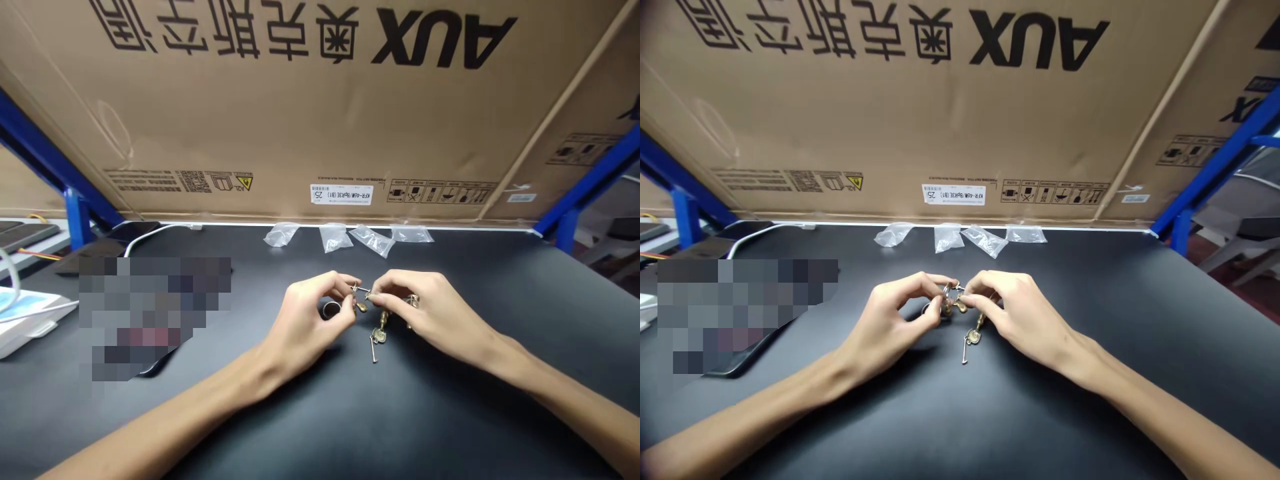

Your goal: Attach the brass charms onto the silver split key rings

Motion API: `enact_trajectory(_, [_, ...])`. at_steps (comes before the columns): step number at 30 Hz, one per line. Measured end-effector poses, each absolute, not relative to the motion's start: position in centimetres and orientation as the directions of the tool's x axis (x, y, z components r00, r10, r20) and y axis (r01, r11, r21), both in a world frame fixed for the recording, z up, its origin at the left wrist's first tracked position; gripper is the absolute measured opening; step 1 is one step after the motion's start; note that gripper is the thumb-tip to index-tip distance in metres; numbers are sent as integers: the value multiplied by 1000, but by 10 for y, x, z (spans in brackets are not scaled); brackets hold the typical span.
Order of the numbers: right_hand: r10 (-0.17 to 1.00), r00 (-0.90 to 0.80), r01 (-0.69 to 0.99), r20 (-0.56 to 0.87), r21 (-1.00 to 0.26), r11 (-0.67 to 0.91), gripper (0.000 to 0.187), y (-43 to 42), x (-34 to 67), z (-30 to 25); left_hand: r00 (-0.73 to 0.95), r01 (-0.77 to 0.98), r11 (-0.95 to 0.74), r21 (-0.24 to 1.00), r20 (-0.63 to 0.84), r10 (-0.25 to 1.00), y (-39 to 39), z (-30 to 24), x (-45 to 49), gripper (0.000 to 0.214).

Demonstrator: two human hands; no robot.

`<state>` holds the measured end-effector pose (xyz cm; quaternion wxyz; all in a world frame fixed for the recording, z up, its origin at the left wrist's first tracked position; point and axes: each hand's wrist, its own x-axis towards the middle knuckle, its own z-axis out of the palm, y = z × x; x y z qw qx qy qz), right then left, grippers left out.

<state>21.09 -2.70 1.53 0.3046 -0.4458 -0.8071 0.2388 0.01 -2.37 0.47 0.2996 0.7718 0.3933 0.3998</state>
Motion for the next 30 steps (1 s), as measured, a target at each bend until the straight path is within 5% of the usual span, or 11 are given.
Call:
enact_trajectory(6, [886,-343,510,313,-730,456,16,-34,205,18,416,381,-609,695,460,785,-27,2,4,10])
enact_trajectory(14, [853,-334,531,402,-667,523,13,-39,203,17,424,402,-638,657,484,765,-28,2,4,9])
enact_trajectory(30, [939,-256,390,229,-864,317,20,-39,201,14,440,417,-666,619,503,744,-29,-3,6,11])
